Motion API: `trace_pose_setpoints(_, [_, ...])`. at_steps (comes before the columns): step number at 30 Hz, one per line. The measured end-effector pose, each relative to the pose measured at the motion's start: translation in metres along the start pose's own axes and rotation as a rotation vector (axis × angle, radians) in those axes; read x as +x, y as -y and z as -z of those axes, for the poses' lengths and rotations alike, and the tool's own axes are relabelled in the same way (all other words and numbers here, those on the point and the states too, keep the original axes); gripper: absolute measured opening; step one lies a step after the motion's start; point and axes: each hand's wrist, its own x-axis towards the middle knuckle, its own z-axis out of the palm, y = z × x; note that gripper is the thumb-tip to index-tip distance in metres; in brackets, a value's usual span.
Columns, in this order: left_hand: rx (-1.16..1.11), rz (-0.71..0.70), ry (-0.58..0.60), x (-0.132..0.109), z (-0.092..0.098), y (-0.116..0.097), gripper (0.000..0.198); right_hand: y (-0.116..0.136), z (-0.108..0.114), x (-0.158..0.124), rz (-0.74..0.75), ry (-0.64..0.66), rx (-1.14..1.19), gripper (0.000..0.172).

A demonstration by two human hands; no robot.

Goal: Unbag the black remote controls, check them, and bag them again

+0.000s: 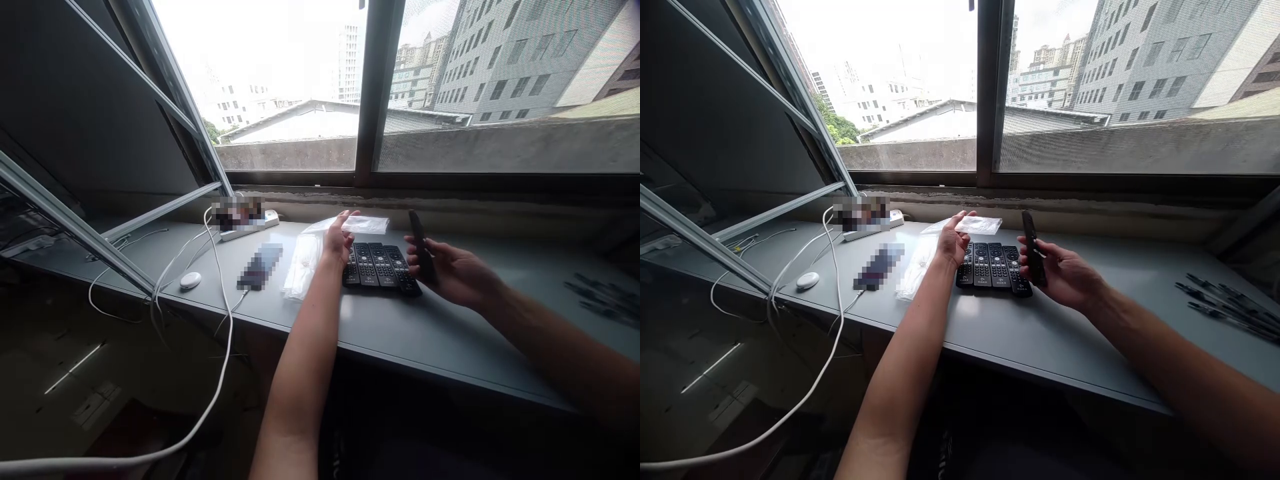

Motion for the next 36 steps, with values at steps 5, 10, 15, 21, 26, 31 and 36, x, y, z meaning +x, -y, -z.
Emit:
trace_pose_setpoints(5, [-0.103,-0.181,-0.158,0.004,0.002,-0.001,0.027,-0.01,0.004,0.002,0.242,0.033,-0.304,0.034])
trace_pose_setpoints(10, [-0.149,-0.189,-0.209,0.009,0.005,0.0,0.02,-0.02,-0.007,-0.008,0.899,-0.067,-0.77,0.026])
trace_pose_setpoints(15, [-0.134,-0.134,-0.207,0.009,0.003,0.0,0.024,-0.018,-0.015,-0.015,0.994,-0.016,-0.848,0.013])
trace_pose_setpoints(21, [-0.157,-0.099,-0.205,0.011,0.003,0.002,0.014,-0.018,-0.012,-0.012,0.968,-0.007,-0.839,0.015])
trace_pose_setpoints(26, [-0.11,-0.076,-0.161,0.006,0.003,0.002,0.017,-0.021,-0.008,-0.01,0.948,-0.068,-0.873,0.021])
trace_pose_setpoints(31, [-0.104,-0.093,-0.152,0.004,0.001,0.001,0.017,-0.022,-0.007,-0.011,0.827,-0.171,-0.806,0.03])
trace_pose_setpoints(36, [-0.101,-0.081,-0.15,0.007,0.004,0.003,0.02,-0.023,-0.009,-0.015,0.745,-0.123,-0.77,0.04])
